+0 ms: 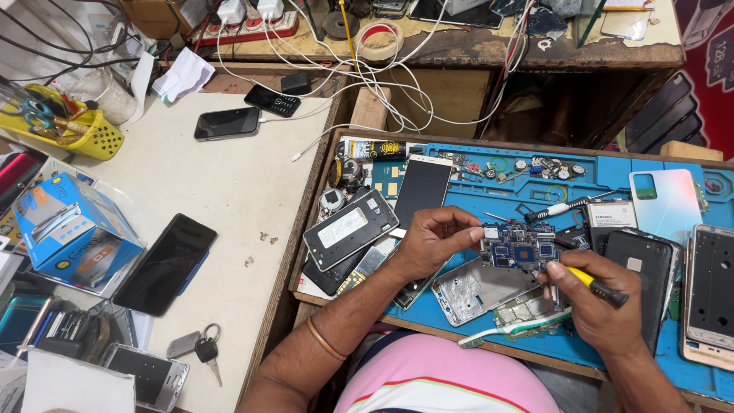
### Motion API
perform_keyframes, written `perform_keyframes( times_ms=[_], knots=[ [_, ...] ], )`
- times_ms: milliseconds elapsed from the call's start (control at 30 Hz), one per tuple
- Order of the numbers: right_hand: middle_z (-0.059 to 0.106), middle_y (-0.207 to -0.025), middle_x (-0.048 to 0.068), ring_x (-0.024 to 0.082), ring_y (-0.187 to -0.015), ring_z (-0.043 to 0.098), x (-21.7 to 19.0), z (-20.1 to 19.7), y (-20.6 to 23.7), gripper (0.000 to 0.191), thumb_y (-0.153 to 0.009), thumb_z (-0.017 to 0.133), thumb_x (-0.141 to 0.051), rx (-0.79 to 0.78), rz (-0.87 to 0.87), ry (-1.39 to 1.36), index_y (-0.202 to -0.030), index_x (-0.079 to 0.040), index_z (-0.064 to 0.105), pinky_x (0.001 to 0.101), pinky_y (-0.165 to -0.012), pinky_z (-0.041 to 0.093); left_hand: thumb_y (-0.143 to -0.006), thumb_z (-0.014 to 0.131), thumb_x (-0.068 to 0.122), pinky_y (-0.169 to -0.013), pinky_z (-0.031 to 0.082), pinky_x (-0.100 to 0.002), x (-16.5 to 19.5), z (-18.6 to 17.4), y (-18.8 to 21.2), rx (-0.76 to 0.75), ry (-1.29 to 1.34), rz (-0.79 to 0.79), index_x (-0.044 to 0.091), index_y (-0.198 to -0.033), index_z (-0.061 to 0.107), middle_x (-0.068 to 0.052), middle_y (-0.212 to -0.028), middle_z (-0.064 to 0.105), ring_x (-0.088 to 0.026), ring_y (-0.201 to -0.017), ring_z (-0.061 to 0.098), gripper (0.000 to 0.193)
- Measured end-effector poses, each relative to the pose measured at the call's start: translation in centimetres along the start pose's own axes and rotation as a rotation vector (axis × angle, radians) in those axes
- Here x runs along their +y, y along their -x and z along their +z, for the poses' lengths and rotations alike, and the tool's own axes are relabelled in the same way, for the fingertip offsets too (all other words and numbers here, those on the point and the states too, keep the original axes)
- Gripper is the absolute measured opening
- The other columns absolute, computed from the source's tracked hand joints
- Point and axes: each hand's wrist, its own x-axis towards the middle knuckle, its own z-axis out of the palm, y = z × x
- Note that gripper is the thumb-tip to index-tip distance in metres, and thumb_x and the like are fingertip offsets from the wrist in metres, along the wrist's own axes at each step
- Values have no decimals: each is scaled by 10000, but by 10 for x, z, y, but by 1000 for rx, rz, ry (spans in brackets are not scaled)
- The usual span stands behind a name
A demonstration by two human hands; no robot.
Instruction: The person holds a disassembled phone motherboard on a blue repair mat and uses a yellow-handled screwdriver to work on its components, repositioning the board repeatedly. Nearby disassembled phone bodies, screens, and small parts lie on the cluttered workbench as the person continues prying and adjusting the board.
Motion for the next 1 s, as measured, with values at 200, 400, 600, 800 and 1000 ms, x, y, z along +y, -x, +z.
perform_keyframes(
  times_ms=[200,400,600,800,1000],
  knots=[
    [724,-830,161,132,-606,604,9,-11,-2,182,-981,692,-104,54,131,-139,-1049,63,717,257,-512,471,-1030,720,175,-827,623,-272,2,2,1,-40,-131,24,12,-1073,713,-69,-950,753,-113,-884,734,169],
    [715,-789,143,125,-589,612,11,-12,-2,181,-983,693,-121,39,86,-132,-1036,50,717,249,-498,463,-1013,728,207,-784,609,-244,5,4,1,-38,-157,3,21,-1072,718,-57,-933,755,-92,-859,725,195],
    [709,-774,138,119,-581,602,8,-11,-2,186,-983,698,-132,41,88,-111,-1024,47,719,248,-491,455,-1026,725,229,-759,597,-234,8,4,1,-48,-209,7,17,-1065,726,-55,-915,756,-82,-844,717,215],
    [708,-769,123,112,-575,595,3,-9,-3,191,-979,697,-154,65,70,-62,-1010,33,721,250,-492,453,-1021,711,234,-773,620,-253,7,5,0,-43,-233,11,16,-1094,723,-64,-956,756,-96,-865,735,229],
    [713,-771,107,103,-609,611,-2,-8,-3,199,-990,696,-175,66,34,37,-998,22,726,238,-516,451,-1030,699,228,-781,630,-261,6,3,-1,-61,-252,10,17,-1108,723,-70,-945,759,-102,-863,738,226]
  ],
)
